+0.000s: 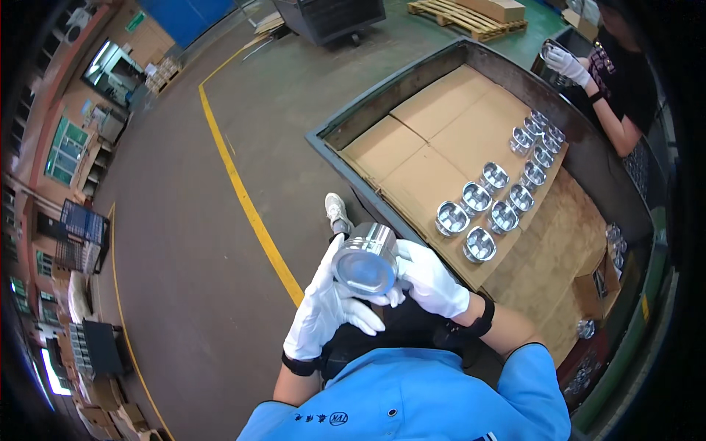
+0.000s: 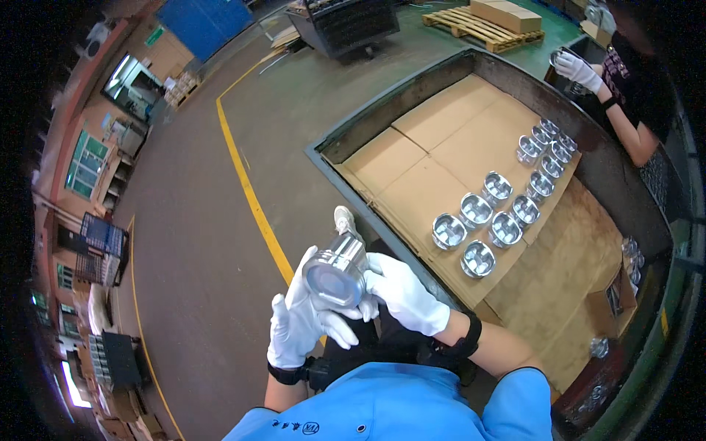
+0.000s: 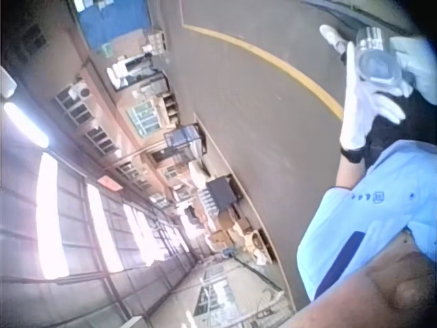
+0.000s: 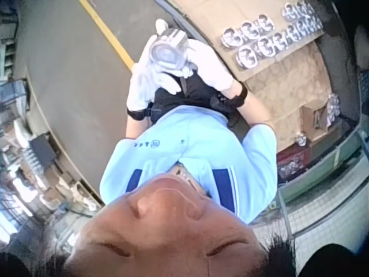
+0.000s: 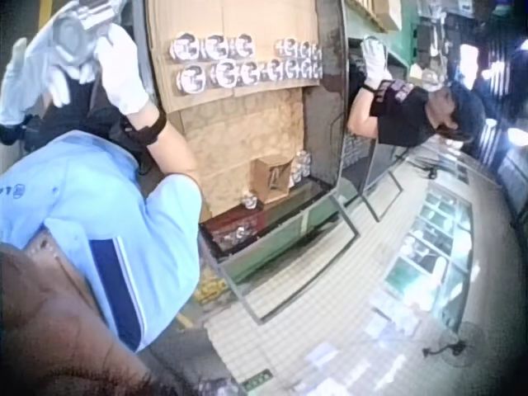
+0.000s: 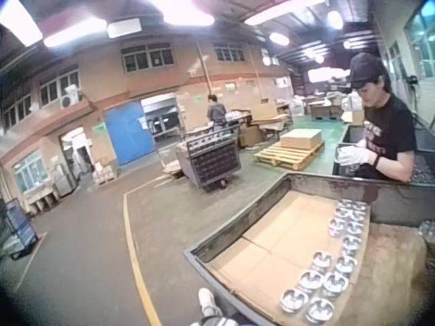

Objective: Inspecting and organizing metal engine pistons on a work table in a factory setting.

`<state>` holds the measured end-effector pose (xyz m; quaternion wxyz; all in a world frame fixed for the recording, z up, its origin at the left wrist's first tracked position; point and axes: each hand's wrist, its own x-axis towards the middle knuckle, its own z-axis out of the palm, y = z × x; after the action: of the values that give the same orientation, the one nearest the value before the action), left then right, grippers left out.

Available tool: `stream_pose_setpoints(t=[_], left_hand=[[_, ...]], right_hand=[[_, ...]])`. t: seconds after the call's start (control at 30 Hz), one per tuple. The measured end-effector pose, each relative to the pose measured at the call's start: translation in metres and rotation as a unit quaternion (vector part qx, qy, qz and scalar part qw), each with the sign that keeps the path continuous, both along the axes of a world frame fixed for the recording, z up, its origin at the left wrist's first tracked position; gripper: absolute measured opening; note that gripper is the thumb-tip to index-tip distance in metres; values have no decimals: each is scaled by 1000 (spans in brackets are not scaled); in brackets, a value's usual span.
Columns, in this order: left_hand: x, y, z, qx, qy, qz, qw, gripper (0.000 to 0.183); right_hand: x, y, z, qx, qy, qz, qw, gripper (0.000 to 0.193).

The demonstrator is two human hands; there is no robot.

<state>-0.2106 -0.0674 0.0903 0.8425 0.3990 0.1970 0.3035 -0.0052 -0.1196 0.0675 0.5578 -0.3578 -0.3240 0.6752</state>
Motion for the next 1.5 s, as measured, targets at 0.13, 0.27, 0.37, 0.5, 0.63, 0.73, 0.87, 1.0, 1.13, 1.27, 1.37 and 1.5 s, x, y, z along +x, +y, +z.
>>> stream_pose_setpoints(t=[0.13, 0.27, 0.37, 0.5, 0.63, 0.73, 0.87, 1.0, 1.13, 1.27, 1.37, 1.5], left_hand=[[2, -1, -2, 17, -3, 14, 1000, 112], [-8, 4, -22, -5, -43, -25, 999, 107], [-11, 3, -31, -19, -60, -30, 998, 103], [-13, 2, -33, -33, -50, -22, 998, 101], [-9, 1, -33, -44, -50, -25, 997, 99], [-7, 3, -33, -37, -43, -27, 998, 99], [0, 3, -27, -24, -48, -16, 998, 89], [7, 3, -18, 4, 1, -13, 1000, 84], [12, 1, -24, -108, -39, -24, 993, 89], [17, 0, -34, -165, -116, -62, 978, 93], [19, -3, -38, -185, -161, -29, 969, 95], [19, -4, -32, -194, -212, 23, 958, 92]], right_hand=[[-7, 1, -21, 35, 105, 23, 994, 28], [-12, 1, -30, -43, 231, 55, 970, 24], [-15, 1, -37, -54, 257, 67, 962, 24], [-13, 0, -30, -88, 276, 65, 955, 26], [-11, -1, -26, -99, 283, 60, 952, 22], [-9, 1, -24, -116, 304, 59, 944, 21], [-3, 1, -26, -93, 325, 77, 938, 22], [-6, -4, -17, 50, 70, -10, 996, 23], [7, -1, -3, 85, -128, -42, 987, 27], [7, 0, 0, 230, -333, -88, 910, 33], [3, -1, 0, 285, -361, -108, 881, 44], [-3, -4, 8, 199, -276, -138, 930, 48]])
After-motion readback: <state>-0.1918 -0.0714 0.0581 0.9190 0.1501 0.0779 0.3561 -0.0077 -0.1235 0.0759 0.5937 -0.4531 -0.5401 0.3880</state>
